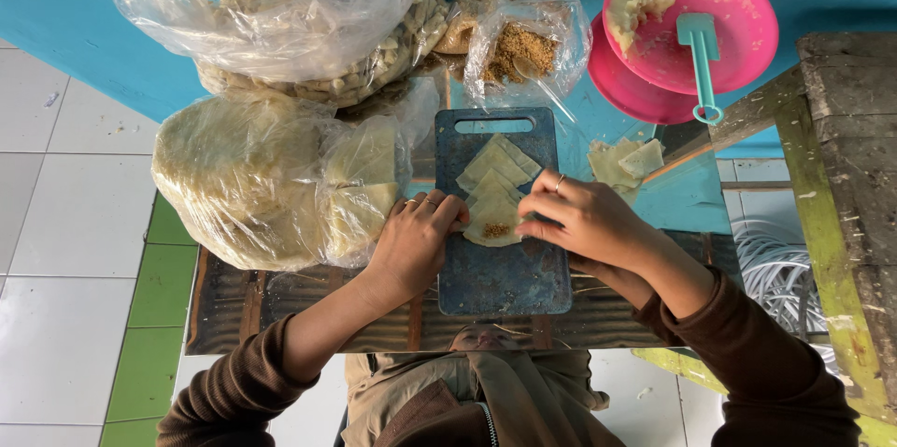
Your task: The person folds thin square pastry wrappers with a brown filling into triangular stuffed pastries on a cutting board, pressing the edges closed and setting finished pieces aside, then picks up a large dough ball to continue. The person works through the wrappers one at a time.
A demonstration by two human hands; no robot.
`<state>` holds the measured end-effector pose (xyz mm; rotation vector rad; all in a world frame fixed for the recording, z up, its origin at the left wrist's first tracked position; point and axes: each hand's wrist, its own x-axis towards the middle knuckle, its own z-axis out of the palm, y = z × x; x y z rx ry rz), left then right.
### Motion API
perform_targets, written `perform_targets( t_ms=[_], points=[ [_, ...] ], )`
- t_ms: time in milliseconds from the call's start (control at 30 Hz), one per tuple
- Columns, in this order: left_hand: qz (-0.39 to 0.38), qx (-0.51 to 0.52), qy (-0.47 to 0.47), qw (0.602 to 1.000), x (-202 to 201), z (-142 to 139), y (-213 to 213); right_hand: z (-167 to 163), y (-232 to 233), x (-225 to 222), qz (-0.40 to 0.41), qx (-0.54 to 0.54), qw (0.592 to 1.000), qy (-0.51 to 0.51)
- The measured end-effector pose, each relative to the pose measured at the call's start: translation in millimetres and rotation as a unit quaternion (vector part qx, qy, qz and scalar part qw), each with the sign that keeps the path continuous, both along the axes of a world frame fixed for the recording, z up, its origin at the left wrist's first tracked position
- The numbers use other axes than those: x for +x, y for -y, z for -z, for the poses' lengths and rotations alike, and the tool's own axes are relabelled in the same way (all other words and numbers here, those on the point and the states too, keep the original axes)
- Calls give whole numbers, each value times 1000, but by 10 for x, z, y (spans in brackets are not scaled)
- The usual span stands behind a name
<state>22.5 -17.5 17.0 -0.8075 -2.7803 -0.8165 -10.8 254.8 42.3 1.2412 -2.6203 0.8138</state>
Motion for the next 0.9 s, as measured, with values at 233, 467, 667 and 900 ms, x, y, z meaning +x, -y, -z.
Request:
perform_targets(
  t_ms=[233, 467, 667, 900],
  points=[
    [8, 5, -14, 1000, 5, -35, 7, -21, 115, 98, -70, 19, 997, 0],
    [4, 0, -19, 1000, 20, -46, 2, -10, 114, 101, -51, 14, 998, 14],
    [12, 3, -27, 1000, 24, -28, -6, -20, 103, 102, -48, 14, 999, 5],
    [16, 24, -12, 1000, 55, -69, -20, -39, 99, 101, -54, 4, 998, -11]
  ],
)
